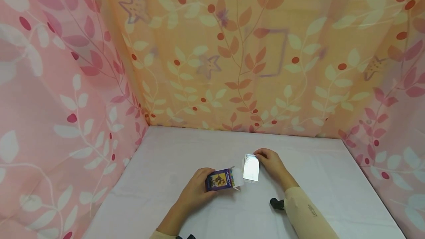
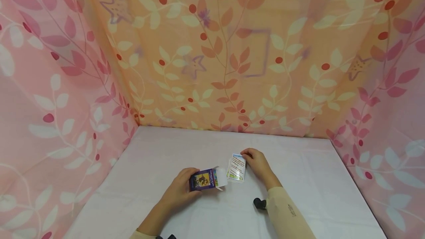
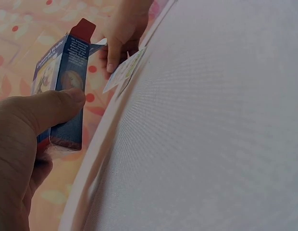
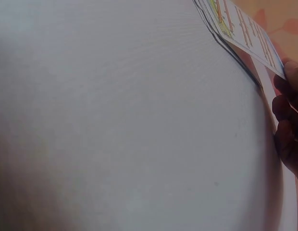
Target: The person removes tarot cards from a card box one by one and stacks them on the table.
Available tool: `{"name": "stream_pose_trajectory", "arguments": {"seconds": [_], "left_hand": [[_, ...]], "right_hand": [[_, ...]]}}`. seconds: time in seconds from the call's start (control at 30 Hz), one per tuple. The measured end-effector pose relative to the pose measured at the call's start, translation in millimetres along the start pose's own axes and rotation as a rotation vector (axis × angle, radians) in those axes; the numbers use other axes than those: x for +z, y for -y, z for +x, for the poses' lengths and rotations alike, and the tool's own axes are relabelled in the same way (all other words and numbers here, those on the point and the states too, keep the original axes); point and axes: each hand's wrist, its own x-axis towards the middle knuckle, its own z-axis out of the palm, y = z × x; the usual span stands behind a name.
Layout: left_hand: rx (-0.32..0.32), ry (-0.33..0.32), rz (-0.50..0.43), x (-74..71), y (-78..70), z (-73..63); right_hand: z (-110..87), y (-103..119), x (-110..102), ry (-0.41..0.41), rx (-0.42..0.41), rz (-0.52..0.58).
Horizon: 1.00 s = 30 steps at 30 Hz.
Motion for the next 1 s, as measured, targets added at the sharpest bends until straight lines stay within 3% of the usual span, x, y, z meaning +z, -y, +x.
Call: {"name": "stream_pose_trajectory", "arguments": {"seconds": [0.5, 1.0], "left_hand": [[-0.011, 0.018, -0.011, -0.2, -0.4, 1.0], [-0.022, 0.017, -0.024, -1.6, -1.9, -0.6]], "right_hand": [[1.3, -2.3, 7.1, -0.047, -0.019, -0.166], [1.0, -3.3, 9.2, -0.051, -0.046, -0.233]]}}
